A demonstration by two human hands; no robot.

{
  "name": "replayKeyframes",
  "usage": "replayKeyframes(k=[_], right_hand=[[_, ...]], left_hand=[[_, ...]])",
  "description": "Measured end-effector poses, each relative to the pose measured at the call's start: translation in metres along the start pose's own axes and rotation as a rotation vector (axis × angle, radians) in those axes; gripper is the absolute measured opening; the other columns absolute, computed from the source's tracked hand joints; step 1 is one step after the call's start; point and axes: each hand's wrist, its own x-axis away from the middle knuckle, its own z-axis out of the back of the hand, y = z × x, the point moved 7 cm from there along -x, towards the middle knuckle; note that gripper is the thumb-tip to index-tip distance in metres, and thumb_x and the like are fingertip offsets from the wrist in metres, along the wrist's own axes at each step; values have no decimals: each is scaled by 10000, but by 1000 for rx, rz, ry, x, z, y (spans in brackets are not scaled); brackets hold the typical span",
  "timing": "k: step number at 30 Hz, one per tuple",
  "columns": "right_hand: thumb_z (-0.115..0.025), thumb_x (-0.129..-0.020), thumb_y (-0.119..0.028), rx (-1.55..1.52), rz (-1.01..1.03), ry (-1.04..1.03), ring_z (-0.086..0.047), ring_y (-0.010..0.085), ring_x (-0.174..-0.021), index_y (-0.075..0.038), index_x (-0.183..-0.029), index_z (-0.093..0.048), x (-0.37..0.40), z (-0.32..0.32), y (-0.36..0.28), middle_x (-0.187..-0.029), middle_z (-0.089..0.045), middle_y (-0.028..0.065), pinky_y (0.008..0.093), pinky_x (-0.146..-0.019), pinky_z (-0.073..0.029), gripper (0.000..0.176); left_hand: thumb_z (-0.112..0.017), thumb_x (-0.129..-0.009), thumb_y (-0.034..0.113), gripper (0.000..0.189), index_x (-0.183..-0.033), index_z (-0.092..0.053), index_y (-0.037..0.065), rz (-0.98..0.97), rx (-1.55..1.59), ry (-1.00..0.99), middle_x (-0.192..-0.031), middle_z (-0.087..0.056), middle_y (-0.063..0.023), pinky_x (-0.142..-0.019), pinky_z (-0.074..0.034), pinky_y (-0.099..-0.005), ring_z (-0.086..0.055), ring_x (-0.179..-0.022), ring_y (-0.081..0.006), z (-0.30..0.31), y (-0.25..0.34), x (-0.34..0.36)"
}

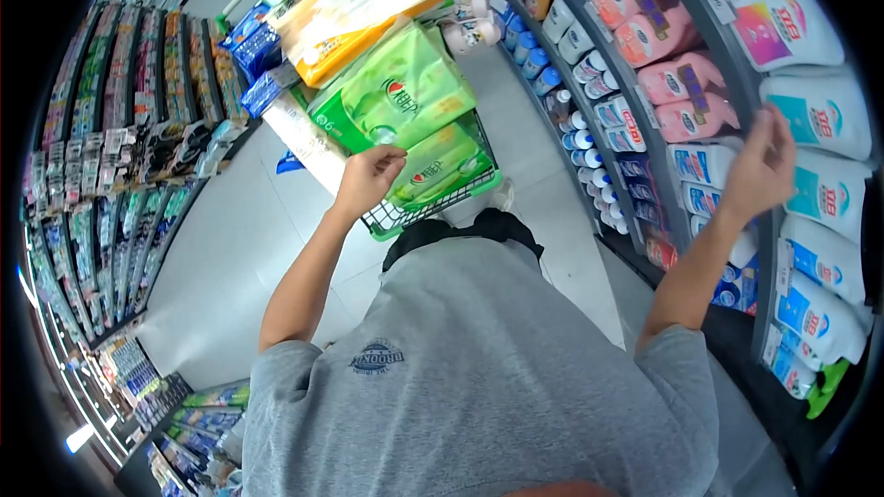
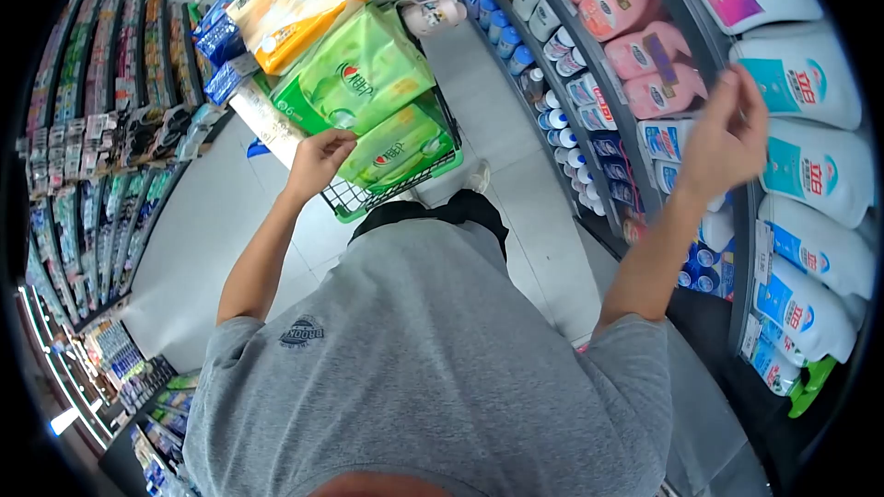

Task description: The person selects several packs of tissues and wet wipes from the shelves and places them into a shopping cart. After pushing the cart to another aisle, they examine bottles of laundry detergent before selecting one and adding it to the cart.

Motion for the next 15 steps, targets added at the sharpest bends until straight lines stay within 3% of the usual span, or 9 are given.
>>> replayKeyframes(k=[2, 3, 4, 5, 6, 7, 9, 13, 15], right_hand=[[-671, -881, -126, 99, 79, -269, -638, 133, -852, -29, -1040, -696, 38, -55, -12, -920, -697, 56, 274, -776, -491, 189], [-676, -874, -146, 108, -81, -531, -631, 138, -834, -25, -1058, -677, 68, -85, -2, -887, -680, 64, 281, -762, -485, 220], [-688, -865, -160, 38, -81, -711, -623, 132, -820, -25, -1073, -657, 105, -112, 1, -873, -666, 78, 275, -746, -483, 249], [-693, -859, -207, -83, -321, -1006, -644, 198, -871, -21, -1080, -645, 155, -142, 18, -937, -672, 132, 316, -775, -497, 293], [-674, -862, -252, 12, -115, -1191, -652, 295, -951, -21, -1111, -631, 200, -158, 15, -1023, -672, 186, 375, -828, -502, 342], [-665, -853, -286, -8, -124, -1403, -628, 360, -1031, -6, -1125, -623, 245, -167, 6, -1089, -659, 210, 420, -886, -488, 392], [-688, -844, -291, 2, -154, -1789, -631, 327, -1078, 25, -1226, -585, 343, -174, 21, -1168, -642, 216, 388, -937, -485, 506], [-702, -799, -292, -1, -196, -1934, -614, 376, -1077, 43, -1201, -598, 443, -172, 22, -1163, -624, 260, 402, -944, -473, 534], [-697, -796, -296, -30, -167, -1983, -609, 375, -1082, 20, -1206, -605, 471, -177, 27, -1162, -627, 253, 410, -948, -471, 525]], left_hand=[[-662, -863, 80, 184, -1016, -677, -21, 36, 7, 12, -853, -712, -128, -705, -540, -286, -682, -750, -170, 2, -10, 7], [-662, -864, 82, 186, -1017, -676, -22, 54, 10, 25, -853, -712, -128, -707, -539, -286, -681, -753, -168, 4, -14, 8], [-658, -868, 92, 193, -1022, -674, -24, 65, 5, 16, -860, -714, -129, -710, -540, -290, -685, -764, -173, 5, -20, 9], [-658, -868, 92, 193, -1022, -674, -24, 77, 8, 28, -860, -714, -129, -710, -540, -290, -685, -764, -173, 6, -22, 11], [-656, -871, 98, 193, -1019, -675, -24, 76, 5, 36, -862, -715, -129, -709, -541, -292, -687, -766, -176, 6, -20, 12], [-653, -873, 104, 193, -1015, -675, -25, 74, 0, 48, -863, -716, -130, -709, -541, -295, -688, -767, -180, 7, -18, 14], [-649, -875, 109, 191, -1007, -677, -27, 104, 2, 82, -869, -717, -137, -715, -543, -297, -693, -772, -187, 13, -15, 18], [-646, -891, 97, 198, -1027, -667, -46, 108, -98, 116, -892, -713, -122, -746, -536, -277, -684, -803, -160, 50, -10, 23], [-648, -890, 89, 186, -1021, -671, -41, 14, -50, 239, -890, -715, -117, -745, -537, -276, -686, -807, -155, 80, -17, 22]])
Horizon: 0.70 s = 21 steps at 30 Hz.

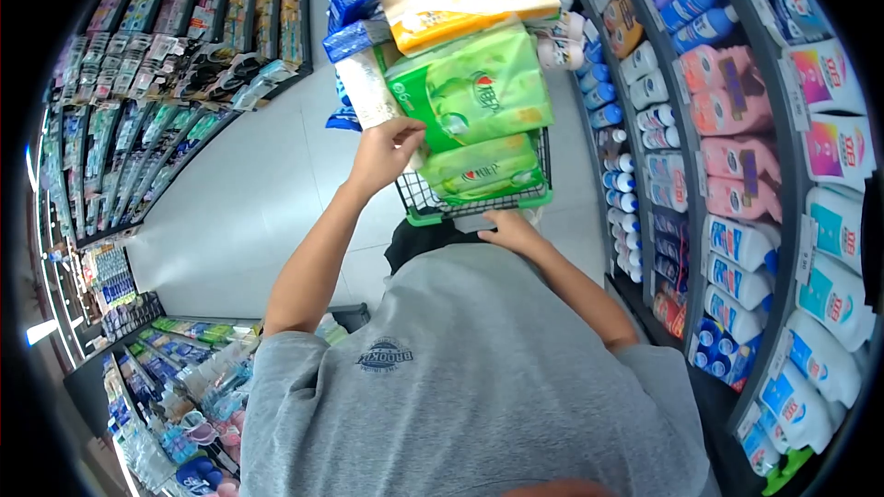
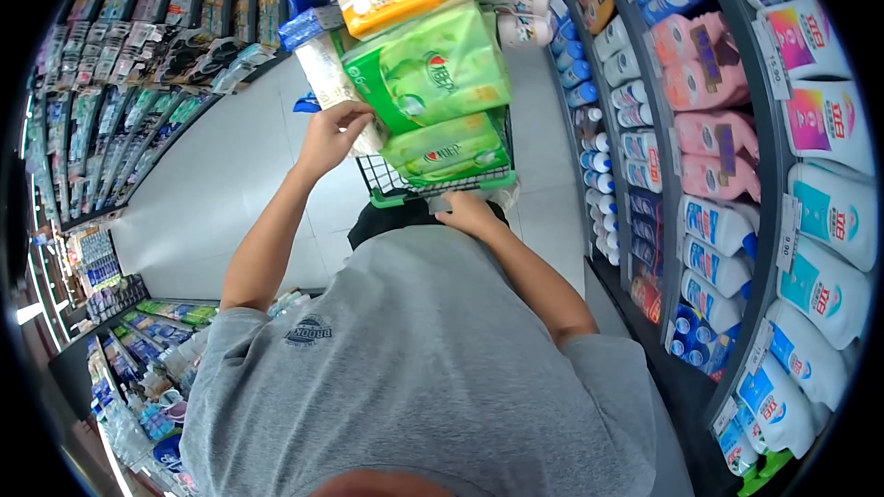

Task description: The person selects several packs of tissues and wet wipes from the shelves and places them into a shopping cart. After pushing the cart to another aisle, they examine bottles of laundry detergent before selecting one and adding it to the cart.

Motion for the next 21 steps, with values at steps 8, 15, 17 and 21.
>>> replayKeyframes(k=[8, 15, 17, 21], right_hand=[[-692, -783, -317, 241, -166, -13, -626, 380, -1027, -42, -1140, -641, -55, -16, -19, -1086, -658, 225, 450, -889, -500, 454], [-699, -780, -258, 117, -318, 191, -623, 368, -952, -11, -1033, -671, -98, -111, -63, -969, -672, 199, 445, -864, -493, 354], [-699, -780, -230, 211, -444, 359, -594, 356, -995, -16, -989, -682, -99, -117, -73, -980, -662, 182, 435, -878, -488, 300], [-704, -781, -208, 213, -569, 487, -577, 337, -1034, -37, -933, -695, -94, -122, -75, -997, -658, 161, 420, -875, -491, 230]], left_hand=[[-664, -876, 108, 177, -977, -696, -33, -121, 81, 387, -847, -722, -105, -714, -524, -249, -682, -776, -129, 173, -98, -65], [-670, -822, 202, 289, -1026, -694, -1, -32, -221, 349, -908, -722, -134, -772, -527, -306, -696, -841, -209, 290, -243, -230], [-655, -788, 250, 391, -1104, -668, 21, 15, -399, 305, -1007, -710, -144, -890, -503, -371, -669, -977, -300, 300, -269, -278], [-639, -776, 230, 509, -1250, -581, 54, 4, -596, 239, -1156, -660, -166, -932, -486, -405, -637, -1043, -341, 298, -280, -349]])
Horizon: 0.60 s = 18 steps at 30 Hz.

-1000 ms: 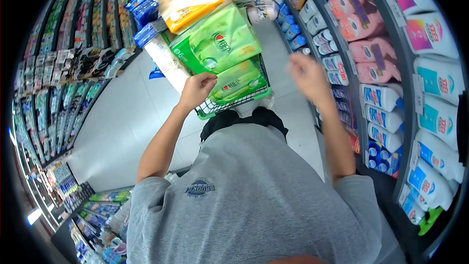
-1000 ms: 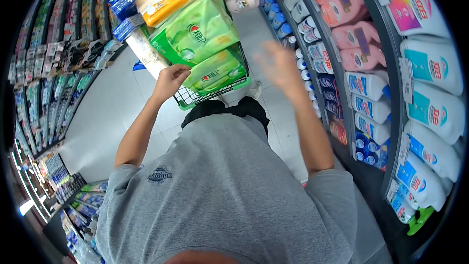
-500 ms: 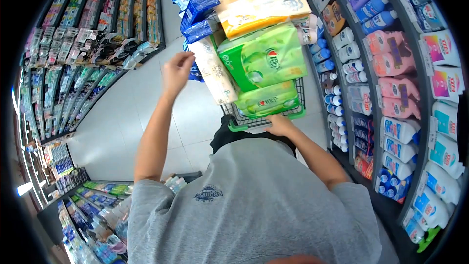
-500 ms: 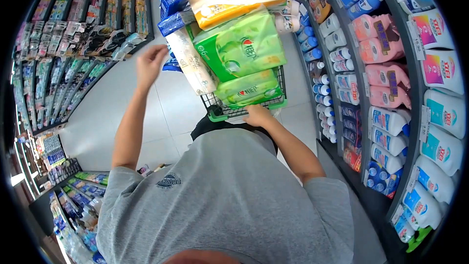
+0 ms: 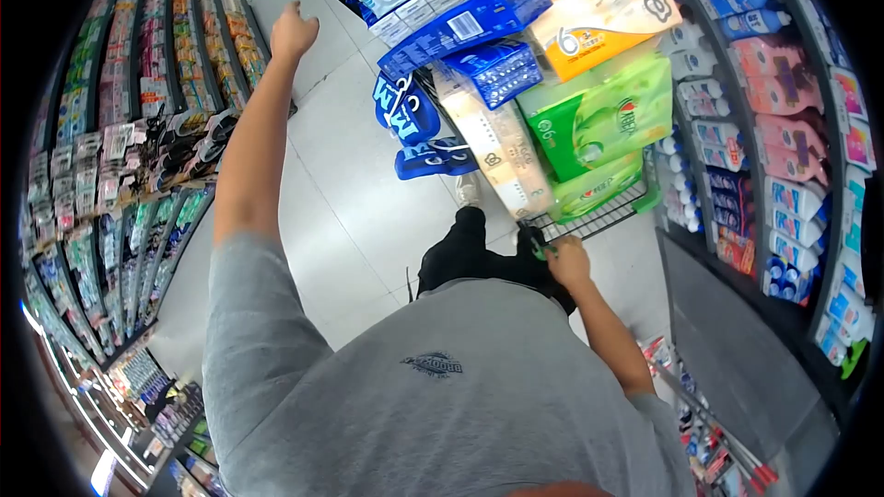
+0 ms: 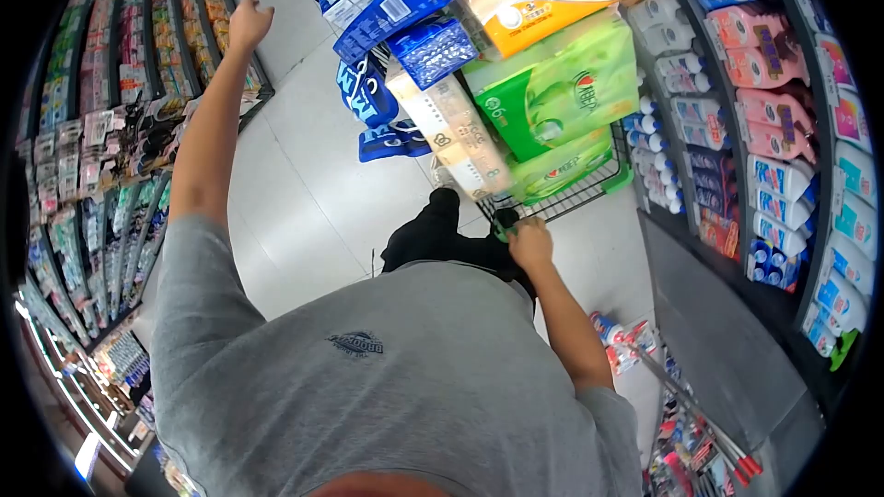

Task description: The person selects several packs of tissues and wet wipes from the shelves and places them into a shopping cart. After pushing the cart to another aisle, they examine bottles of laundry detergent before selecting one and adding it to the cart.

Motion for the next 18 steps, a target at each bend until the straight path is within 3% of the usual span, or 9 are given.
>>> replayKeyframes(k=[2, 3, 5, 6, 9, 11, 13, 18], right_hand=[[-709, -773, -201, 10, -34, 38, -591, 330, -1011, -47, -883, -697, -3, 1, 3, -967, -660, 144, 420, -857, -497, 189], [-709, -773, -201, 3, -51, 41, -591, 330, -1011, -47, -883, -697, -5, -1, 4, -967, -660, 144, 420, -857, -497, 189], [-716, -753, -188, 70, -72, 70, -597, 329, -1000, -47, -862, -695, -6, 3, 3, -964, -663, 134, 421, -855, -499, 180], [-714, -738, -161, 72, -123, 65, -588, 323, -1028, -43, -861, -688, -6, 3, 4, -972, -661, 132, 413, -871, -497, 172], [-693, -747, -168, 84, -162, 90, -558, 276, -1087, -34, -881, -686, -4, -3, 6, -1041, -646, 95, 402, -881, -494, 190], [-680, -748, -150, 40, -192, 108, -550, 276, -1101, -29, -895, -681, -1, -5, 4, -1059, -638, 102, 404, -892, -495, 191], [-676, -747, -147, 69, -193, 183, -549, 280, -1104, -27, -901, -682, 2, -3, -2, -1059, -637, 114, 406, -899, -495, 195], [-656, -773, -155, -84, -363, 128, -544, 287, -1132, -27, -927, -685, 10, -6, -7, -1047, -646, 140, 409, -895, -504, 202]], left_hand=[[-626, -761, 165, 637, -1374, -460, 115, -121, -188, -18, -1398, -494, -151, -993, -455, -433, -542, -1195, -356, 10, 29, -17], [-626, -761, 165, 637, -1374, -460, 115, -137, -184, -26, -1398, -494, -151, -993, -455, -433, -542, -1195, -356, 8, 29, -29], [-578, -738, 55, 717, -1422, -396, 168, -381, -310, -109, -1528, -318, -119, -1069, -380, -432, -398, -1325, -370, -8, 35, -53], [-551, -715, 3, 729, -1412, -419, 174, -395, -367, -155, -1556, -270, -71, -1095, -361, -422, -353, -1357, -374, -17, 34, -62], [-566, -766, 45, 678, -1408, -429, 214, -543, -596, -294, -1563, -258, -10, -1075, -397, -457, -368, -1360, -334, -51, 20, -96], [-569, -778, 55, 638, -1387, -450, 205, -468, -653, -406, -1561, -260, 0, -1075, -399, -450, -377, -1357, -326, -57, 21, -99], [-572, -793, 66, 597, -1366, -461, 192, -417, -686, -423, -1536, -304, -5, -1056, -418, -449, -395, -1343, -322, -53, 28, -94], [-589, -798, 102, 562, -1337, -466, 200, -429, -636, -368, -1490, -349, -7, -1019, -446, -465, -424, -1303, -351, -56, 23, -90]])
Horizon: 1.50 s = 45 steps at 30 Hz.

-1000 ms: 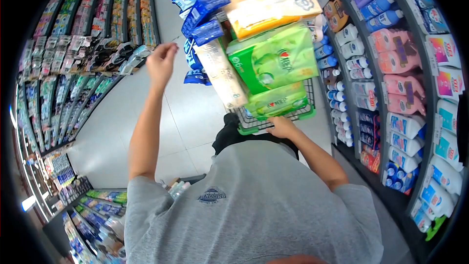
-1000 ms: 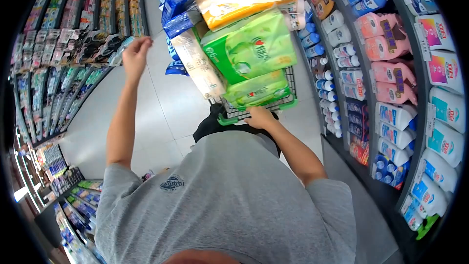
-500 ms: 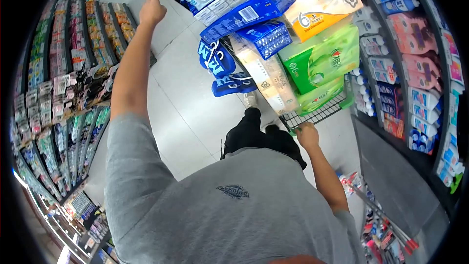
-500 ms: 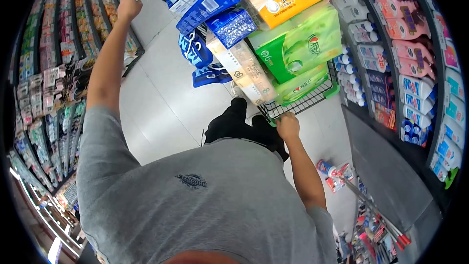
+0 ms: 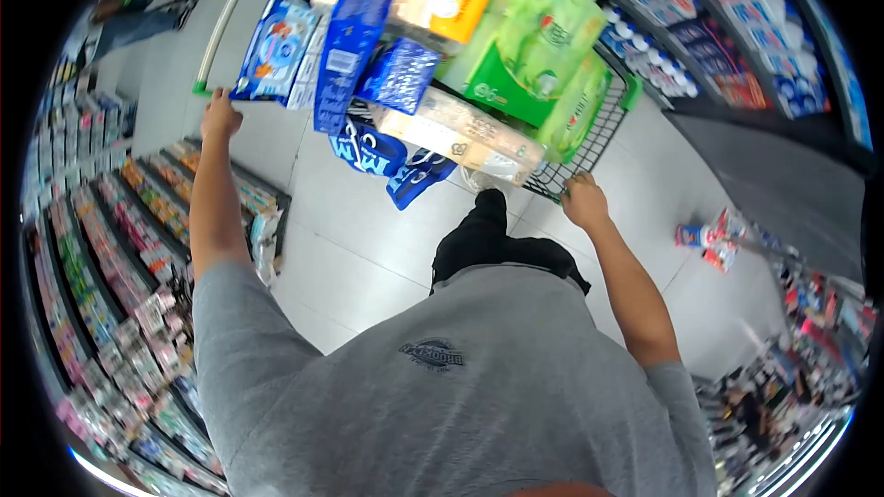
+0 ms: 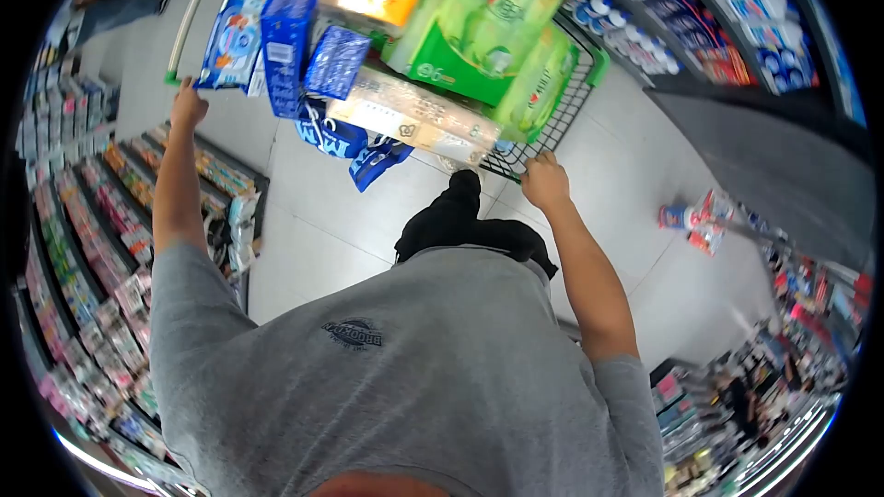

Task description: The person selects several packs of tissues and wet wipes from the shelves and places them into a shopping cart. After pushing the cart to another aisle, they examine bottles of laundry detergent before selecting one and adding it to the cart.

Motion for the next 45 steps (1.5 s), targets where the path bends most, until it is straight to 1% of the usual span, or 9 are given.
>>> replayKeyframes(k=[7, 9, 14, 21, 29, 35, 37, 40, 45], right_hand=[[-647, -782, -135, -124, 6, 234, -526, 311, -1191, -22, -951, -672, 28, -12, -2, -1043, -653, 154, 419, -910, -499, 205], [-645, -785, -116, -210, -4, 390, -530, 315, -1178, -20, -970, -664, 38, -8, -4, -1072, -643, 165, 413, -928, -490, 209], [-637, -821, -124, -379, -235, 530, -561, 354, -1095, -11, -1078, -626, 72, -29, 9, -1085, -633, 191, 431, -929, -475, 281], [-614, -830, -121, -426, -301, 558, -598, 376, -1006, -28, -1042, -647, 112, -78, 5, -985, -647, 222, 440, -848, -502, 234], [-611, -835, -168, -479, 176, 627, -632, 359, -893, -49, -924, -686, 116, -86, -162, -899, -682, 171, 453, -794, -514, 167], [-649, -817, -232, -461, 257, 91, -662, 346, -883, -32, -1021, -672, 156, -134, -264, -919, -696, 173, 423, -789, -521, 287], [-662, -809, -248, -462, 289, 92, -666, 340, -885, -38, -1045, -671, 170, -137, -281, -928, -697, 176, 418, -792, -521, 316], [-674, -817, -265, -494, 330, 105, -664, 349, -929, -33, -1067, -671, 179, -139, -327, -980, -693, 189, 434, -830, -515, 342], [-636, -842, -246, -526, 687, 362, -650, 357, -914, -33, -995, -669, 205, -98, -470, -942, -683, 183, 453, -807, -513, 264]], left_hand=[[-568, -803, 185, 530, -1327, -493, 162, 42, -137, -3, -1487, -350, -1, -1072, -337, -529, -294, -1393, -347, 4, 11, 34], [-602, -791, 210, 567, -1345, -487, 169, 60, -187, -24, -1535, -276, 10, -1078, -312, -564, -237, -1422, -340, 1, 10, 49], [-618, -781, 218, 690, -1425, -372, 202, 49, -238, 23, -1581, -179, -61, -1109, -246, -587, -163, -1445, -381, -14, 12, 95], [-613, -729, 194, 800, -1474, -321, 169, -34, -80, 208, -1569, -175, -166, -1150, -205, -522, -139, -1433, -450, -55, -11, 157], [-605, -711, 157, 723, -1403, -407, 85, -56, 199, 422, -1488, -291, -248, -1138, -216, -543, -186, -1366, -556, -91, -23, 231], [-667, -697, 199, 686, -1329, -474, 13, -74, 346, 494, -1426, -403, -194, -1130, -187, -577, -219, -1344, -558, -103, -28, 298], [-665, -697, 195, 661, -1310, -496, 14, -72, 314, 529, -1402, -440, -164, -1123, -180, -595, -235, -1338, -552, -105, -27, 324], [-692, -700, 192, 595, -1261, -547, 58, -122, 269, 568, -1326, -532, -121, -1119, -161, -620, -342, -1355, -381, -117, -41, 345], [-692, -706, 171, 593, -1266, -541, 48, -325, 488, 643, -1301, -554, -141, -1136, -151, -592, -399, -1331, -340, -142, -64, 390]])
